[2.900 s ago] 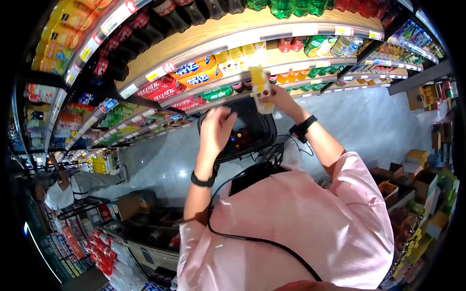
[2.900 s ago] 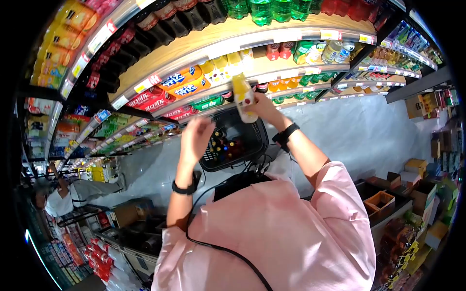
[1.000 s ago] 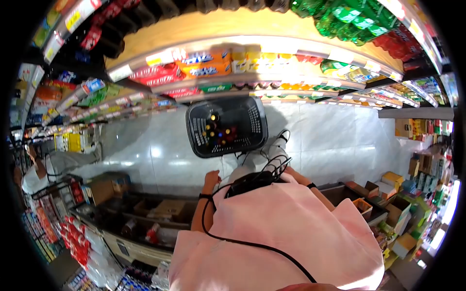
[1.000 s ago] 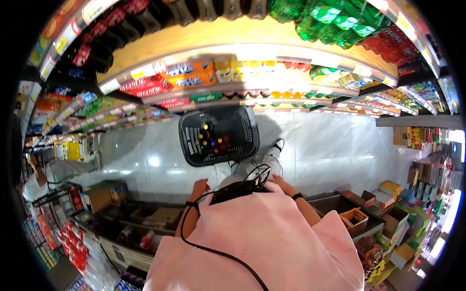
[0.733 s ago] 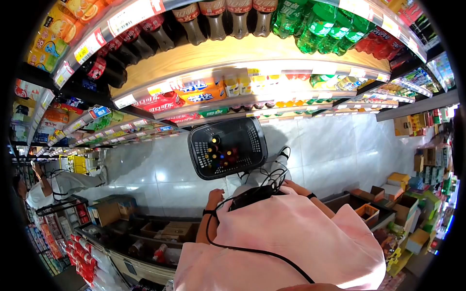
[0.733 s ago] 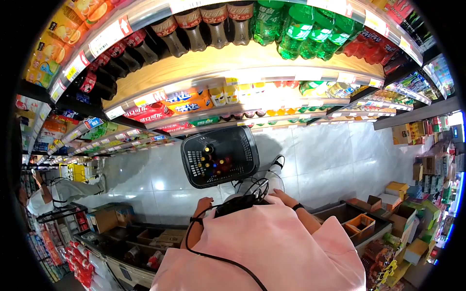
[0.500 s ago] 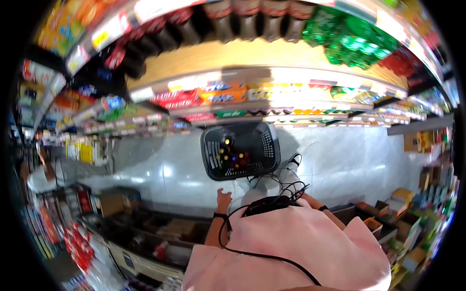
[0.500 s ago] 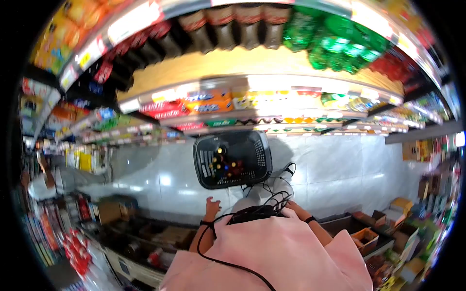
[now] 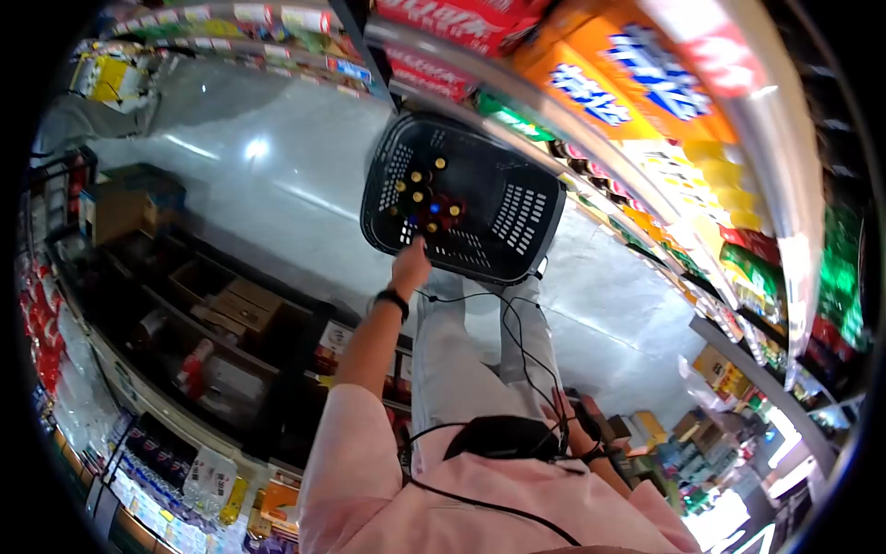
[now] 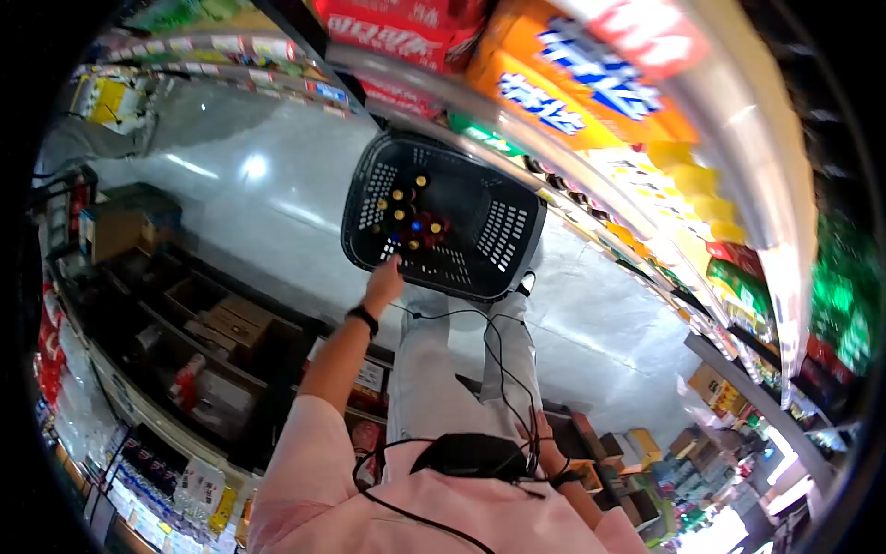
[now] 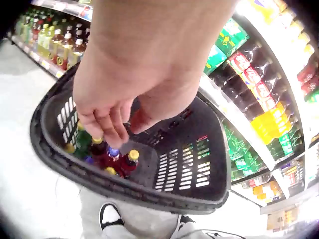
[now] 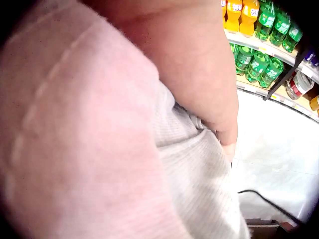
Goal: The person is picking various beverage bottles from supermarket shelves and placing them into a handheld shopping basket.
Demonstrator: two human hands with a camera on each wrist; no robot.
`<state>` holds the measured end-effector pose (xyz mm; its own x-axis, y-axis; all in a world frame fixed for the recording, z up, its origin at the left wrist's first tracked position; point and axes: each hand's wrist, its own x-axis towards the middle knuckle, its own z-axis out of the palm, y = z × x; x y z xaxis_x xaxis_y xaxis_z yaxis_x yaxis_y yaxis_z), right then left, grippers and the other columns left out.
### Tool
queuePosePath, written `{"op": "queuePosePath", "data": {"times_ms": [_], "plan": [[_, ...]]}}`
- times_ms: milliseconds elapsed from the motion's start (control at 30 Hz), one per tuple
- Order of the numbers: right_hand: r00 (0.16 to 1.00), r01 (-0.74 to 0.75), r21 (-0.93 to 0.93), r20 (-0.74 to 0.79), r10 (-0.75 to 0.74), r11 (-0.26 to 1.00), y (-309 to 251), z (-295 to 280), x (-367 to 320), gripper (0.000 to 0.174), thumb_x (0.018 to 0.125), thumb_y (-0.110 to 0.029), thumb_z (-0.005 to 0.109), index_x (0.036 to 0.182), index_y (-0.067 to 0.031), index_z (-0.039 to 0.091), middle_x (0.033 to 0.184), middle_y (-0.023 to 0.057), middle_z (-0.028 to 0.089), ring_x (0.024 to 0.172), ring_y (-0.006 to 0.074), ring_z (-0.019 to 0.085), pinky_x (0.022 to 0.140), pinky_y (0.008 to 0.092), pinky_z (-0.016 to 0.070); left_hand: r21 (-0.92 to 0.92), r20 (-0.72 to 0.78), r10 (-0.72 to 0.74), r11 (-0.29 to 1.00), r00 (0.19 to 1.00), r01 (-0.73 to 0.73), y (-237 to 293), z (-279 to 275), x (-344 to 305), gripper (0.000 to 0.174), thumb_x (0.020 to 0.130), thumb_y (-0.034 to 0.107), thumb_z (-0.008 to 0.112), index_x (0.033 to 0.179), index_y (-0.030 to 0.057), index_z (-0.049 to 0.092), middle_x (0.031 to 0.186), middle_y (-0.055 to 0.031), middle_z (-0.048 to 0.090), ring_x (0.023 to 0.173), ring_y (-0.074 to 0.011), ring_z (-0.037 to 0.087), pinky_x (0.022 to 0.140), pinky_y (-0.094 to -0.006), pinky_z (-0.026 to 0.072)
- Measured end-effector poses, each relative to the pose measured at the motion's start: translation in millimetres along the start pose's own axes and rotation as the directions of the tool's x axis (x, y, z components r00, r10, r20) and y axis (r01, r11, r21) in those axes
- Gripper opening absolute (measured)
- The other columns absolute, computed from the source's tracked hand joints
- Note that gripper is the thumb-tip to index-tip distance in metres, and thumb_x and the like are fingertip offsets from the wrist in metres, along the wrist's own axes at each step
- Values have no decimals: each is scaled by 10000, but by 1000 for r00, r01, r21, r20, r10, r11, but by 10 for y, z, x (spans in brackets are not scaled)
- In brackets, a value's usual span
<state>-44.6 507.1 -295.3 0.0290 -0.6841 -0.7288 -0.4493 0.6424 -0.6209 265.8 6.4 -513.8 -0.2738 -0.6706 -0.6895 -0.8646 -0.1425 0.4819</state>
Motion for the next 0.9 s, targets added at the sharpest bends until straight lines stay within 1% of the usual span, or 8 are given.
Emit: {"op": "queuePosePath", "data": {"times_ms": [33, 100, 133, 233, 467, 533, 700, 900], "plan": [[995, 103, -140, -1, -104, 985, -131, -55, 49, 850, 934, -284, 653, 1585, -64, 152, 1624, 143, 235, 1435, 376, 349, 1116, 427, 374, 113, -92, 74, 992, 993, -63, 184, -95, 221, 369, 881, 157, 542, 1239, 71, 518, 1008, -186, 695, 957, -388, 671, 839, -522, 498], [947, -312, -405, -61, 315, 859, -624, -97, 128, 929, 878, -390, 703, 1568, -41, 188, 1577, 248, 262, 1403, 451, 350, 1096, 480, 365, 278, -231, 124, 959, 965, -57, 390, -222, 774, 412, 938, 227, 568, 1305, 45, 531, 1094, -170, 649, 952, -362, 649, 880, -504, 475], [974, -225, -413, -78, 212, 882, -644, -80, 37, 954, 837, -421, 735, 1547, -28, 234, 1522, 316, 300, 1367, 501, 349, 1078, 520, 357, 285, -264, 132, 957, 955, -53, 471, -238, 1069, 417, 885, 124, 548, 1294, 46, 555, 1106, -180, 655, 986, -358, 642, 916, -484, 455], [923, -381, -399, -120, 365, 834, -1251, -152, 178, 914, 800, -340, 778, 1525, -61, 296, 1492, 299, 358, 1354, 501, 353, 1091, 535, 340, 389, -274, 149, 921, 950, -32, 451, -37, 1996, 476, 949, 128, 508, 1424, 139, 499, 1186, -163, 632, 1086, -338, 624, 994, -489, 400], [823, -556, -397, -139, 551, 730, -1068, -107, 280, 768, 855, -312, 709, 1493, -94, 341, 1498, 249, 359, 1378, 474, 320, 1117, 522, 304, 543, -273, 214, 839, 938, -33, 250, 706, 2966, 271, 959, 154, 526, 1208, 208, 617, 1075, -119, 655, 977, -277, 661, 895, -428, 455], [811, -572, -391, -138, 568, 722, -1037, -92, 303, 771, 852, -309, 711, 1494, -95, 340, 1501, 247, 356, 1373, 474, 326, 1116, 524, 306, 532, -308, 281, 843, 909, -80, 147, 737, 2934, 218, 943, 144, 536, 1124, 188, 649, 982, -117, 664, 887, -272, 673, 788, -403, 492], [827, -547, -413, -134, 545, 728, -941, -75, 234, 764, 863, -312, 700, 1500, -101, 334, 1519, 232, 344, 1336, 465, 369, 1108, 530, 324, 493, -290, 516, 802, 806, -336, 291, 356, 2148, 217, 887, 108, 582, 1088, 163, 640, 916, -139, 628, 831, -338, 645, 790, -464, 487], [913, -393, -314, -242, 327, 864, -1108, -132, 361, 726, 916, -408, 638, 1462, -24, 352, 1448, 291, 405, 1295, 462, 412, 1081, 525, 345, 368, -114, 637, 740, 763, -563, 1560, -1017, 10, 103, 845, 94, 582, 878, 115, 677, 824, -138, 655, 825, -315, 650, 722, -435, 494]]}}
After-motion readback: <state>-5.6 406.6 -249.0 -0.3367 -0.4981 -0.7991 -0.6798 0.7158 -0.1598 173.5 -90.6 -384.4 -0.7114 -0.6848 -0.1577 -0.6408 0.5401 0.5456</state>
